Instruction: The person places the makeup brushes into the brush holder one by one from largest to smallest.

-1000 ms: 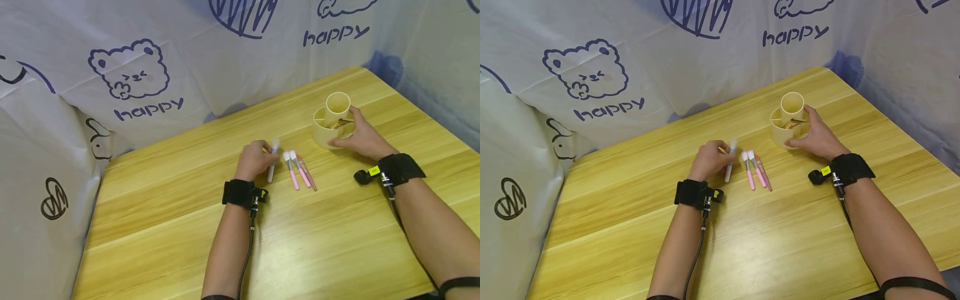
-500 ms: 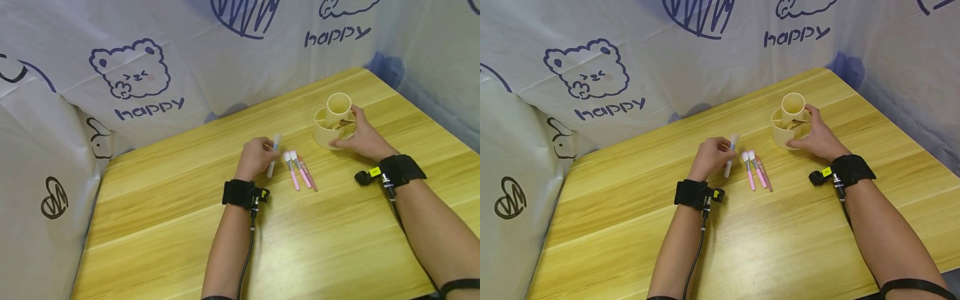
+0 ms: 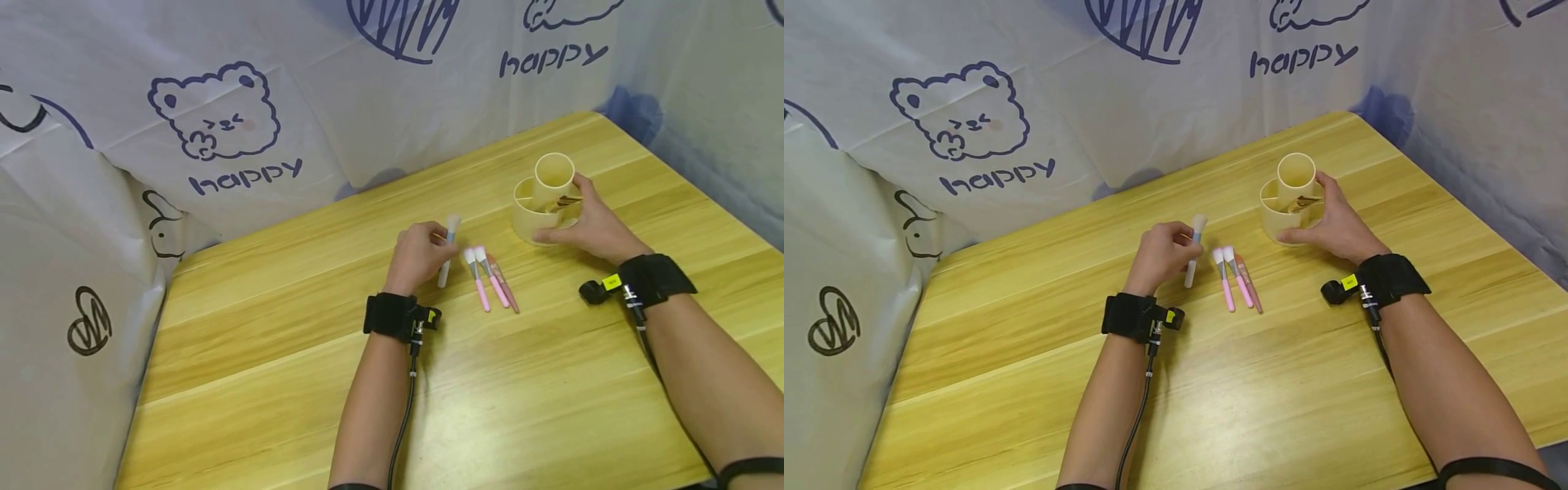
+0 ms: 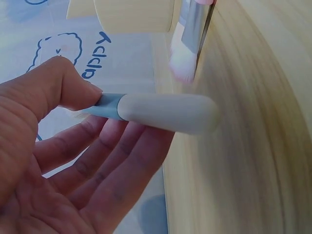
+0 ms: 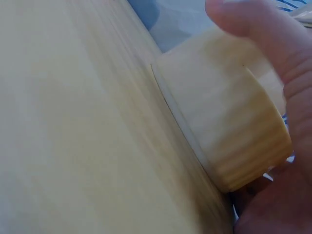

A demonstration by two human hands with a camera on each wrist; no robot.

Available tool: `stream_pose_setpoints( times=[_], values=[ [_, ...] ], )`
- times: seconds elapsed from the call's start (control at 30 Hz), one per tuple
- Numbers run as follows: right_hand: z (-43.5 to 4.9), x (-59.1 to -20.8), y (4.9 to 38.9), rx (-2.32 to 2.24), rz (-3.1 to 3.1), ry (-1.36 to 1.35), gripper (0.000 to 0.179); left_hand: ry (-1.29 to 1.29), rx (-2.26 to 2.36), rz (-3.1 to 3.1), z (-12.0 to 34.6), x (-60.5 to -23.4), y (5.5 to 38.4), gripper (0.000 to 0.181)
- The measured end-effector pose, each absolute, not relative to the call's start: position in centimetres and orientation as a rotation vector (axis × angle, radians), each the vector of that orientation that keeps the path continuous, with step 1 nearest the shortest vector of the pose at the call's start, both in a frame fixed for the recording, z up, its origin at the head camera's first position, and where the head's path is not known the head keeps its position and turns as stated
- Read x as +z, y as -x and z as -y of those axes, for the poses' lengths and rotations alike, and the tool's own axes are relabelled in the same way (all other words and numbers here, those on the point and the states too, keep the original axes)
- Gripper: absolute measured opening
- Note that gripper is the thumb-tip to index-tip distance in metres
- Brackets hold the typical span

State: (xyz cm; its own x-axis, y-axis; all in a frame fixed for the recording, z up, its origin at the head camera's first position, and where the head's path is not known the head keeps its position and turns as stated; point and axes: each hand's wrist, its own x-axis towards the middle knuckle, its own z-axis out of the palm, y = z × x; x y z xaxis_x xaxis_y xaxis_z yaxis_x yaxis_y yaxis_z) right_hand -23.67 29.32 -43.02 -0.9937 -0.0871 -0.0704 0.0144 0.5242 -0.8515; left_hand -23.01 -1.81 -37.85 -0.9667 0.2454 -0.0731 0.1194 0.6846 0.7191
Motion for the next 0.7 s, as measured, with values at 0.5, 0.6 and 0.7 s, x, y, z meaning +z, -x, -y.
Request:
stream_pose_setpoints(
  times=[0.5, 0.6, 0.7],
  values=[
    [-29.41, -42.98, 23.79, -1.546, -2.622, 0.079, 0.121, -0.322, 1.135, -2.747, 1.83, -37.73, 22.98, 0.03],
    [-29.39, -43.0, 23.77, -1.576, -2.601, 0.111, 0.117, -0.328, 1.123, -2.754, 1.81, -37.74, 22.97, 0.03],
    [-29.41, -43.06, 23.78, -1.586, -2.596, 0.136, 0.113, -0.332, 1.109, -2.764, 1.8, -37.73, 22.97, 0.031]
  ],
)
